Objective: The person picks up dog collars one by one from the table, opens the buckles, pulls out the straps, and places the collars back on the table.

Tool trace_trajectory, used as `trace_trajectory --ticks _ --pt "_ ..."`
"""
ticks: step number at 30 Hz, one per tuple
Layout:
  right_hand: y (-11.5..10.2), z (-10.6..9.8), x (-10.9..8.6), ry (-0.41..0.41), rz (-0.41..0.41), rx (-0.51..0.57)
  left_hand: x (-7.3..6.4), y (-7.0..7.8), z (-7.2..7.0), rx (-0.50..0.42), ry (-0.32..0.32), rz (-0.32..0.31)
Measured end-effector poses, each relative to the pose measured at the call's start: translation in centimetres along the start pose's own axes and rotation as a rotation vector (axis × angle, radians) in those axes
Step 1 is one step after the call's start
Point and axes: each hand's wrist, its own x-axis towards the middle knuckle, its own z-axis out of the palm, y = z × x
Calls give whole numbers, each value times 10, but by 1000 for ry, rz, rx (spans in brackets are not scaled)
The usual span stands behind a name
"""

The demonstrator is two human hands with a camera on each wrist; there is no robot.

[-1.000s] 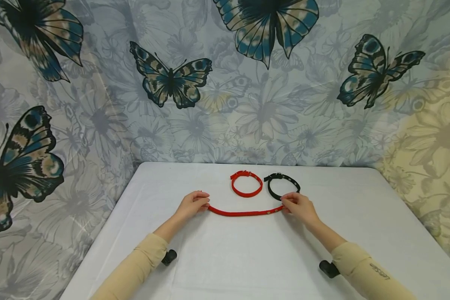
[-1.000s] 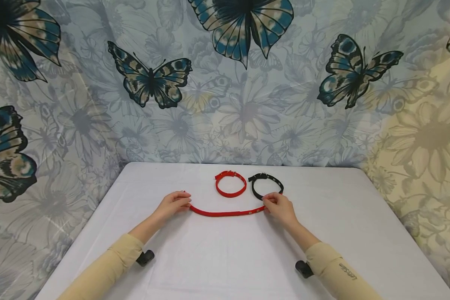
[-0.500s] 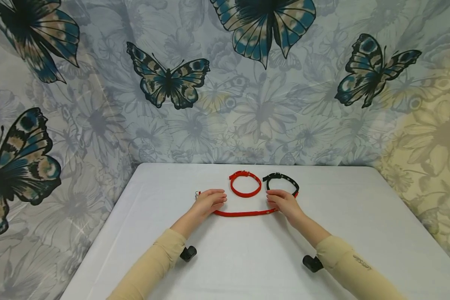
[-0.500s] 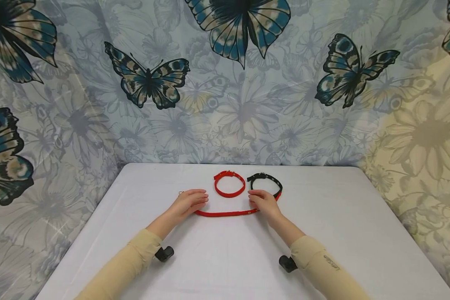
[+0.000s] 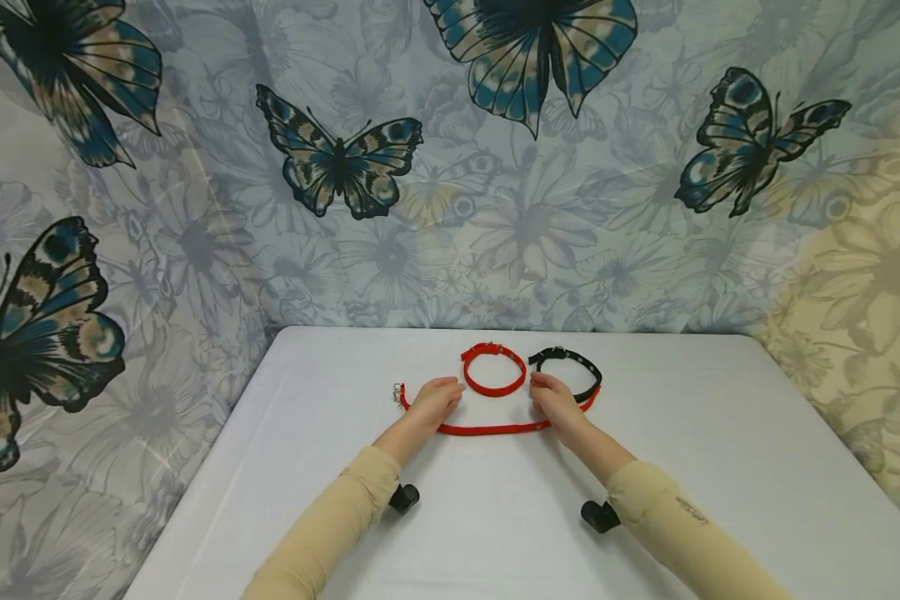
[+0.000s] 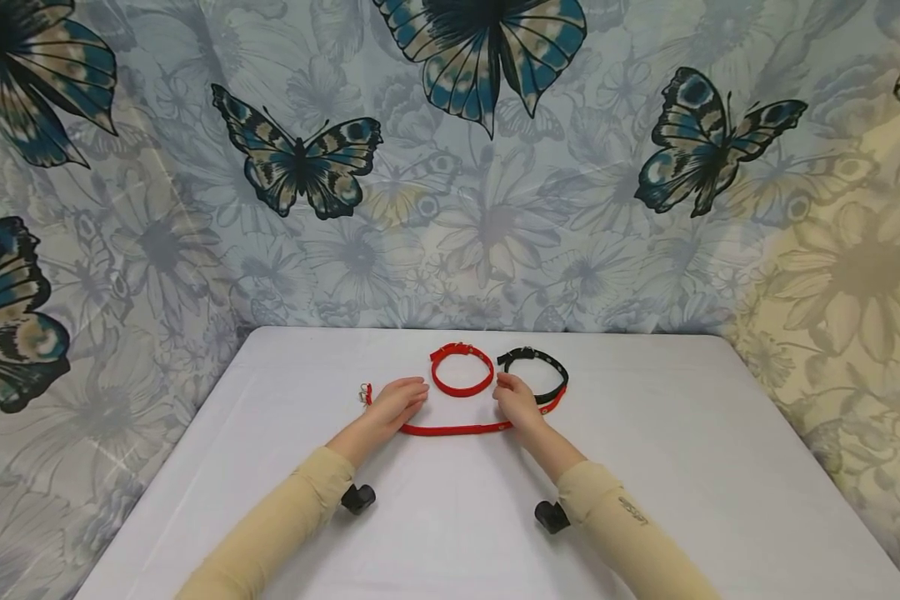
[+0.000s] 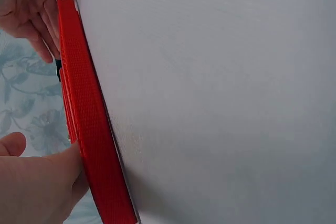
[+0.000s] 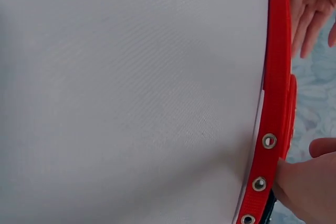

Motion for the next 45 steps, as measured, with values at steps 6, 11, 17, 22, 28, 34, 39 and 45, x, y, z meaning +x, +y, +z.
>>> trace_trajectory --ticks 6,11,17,22,28,34,39,45 --pt "1 6 6 -8 28 -54 6 -4 13 -29 -3 -4" --pt "-2 15 11 9 8 -118 12 -8 21 -18 -10 49" --pt "-3 24 16 23 -5 -166 15 -11 26 53 14 57" --pt "0 27 17 63 -36 -153 12 -10 27 72 17 64" --pt "4 29 21 164 -74 -117 11 -14 30 62 100 120" --pt "8 29 19 203 -95 -99 10 -16 32 -76 156 94" --pt "6 28 14 209 -120 -61 9 -15 32 -124 161 133" --pt "2 27 2 198 -170 -20 4 -16 27 -156 166 173"
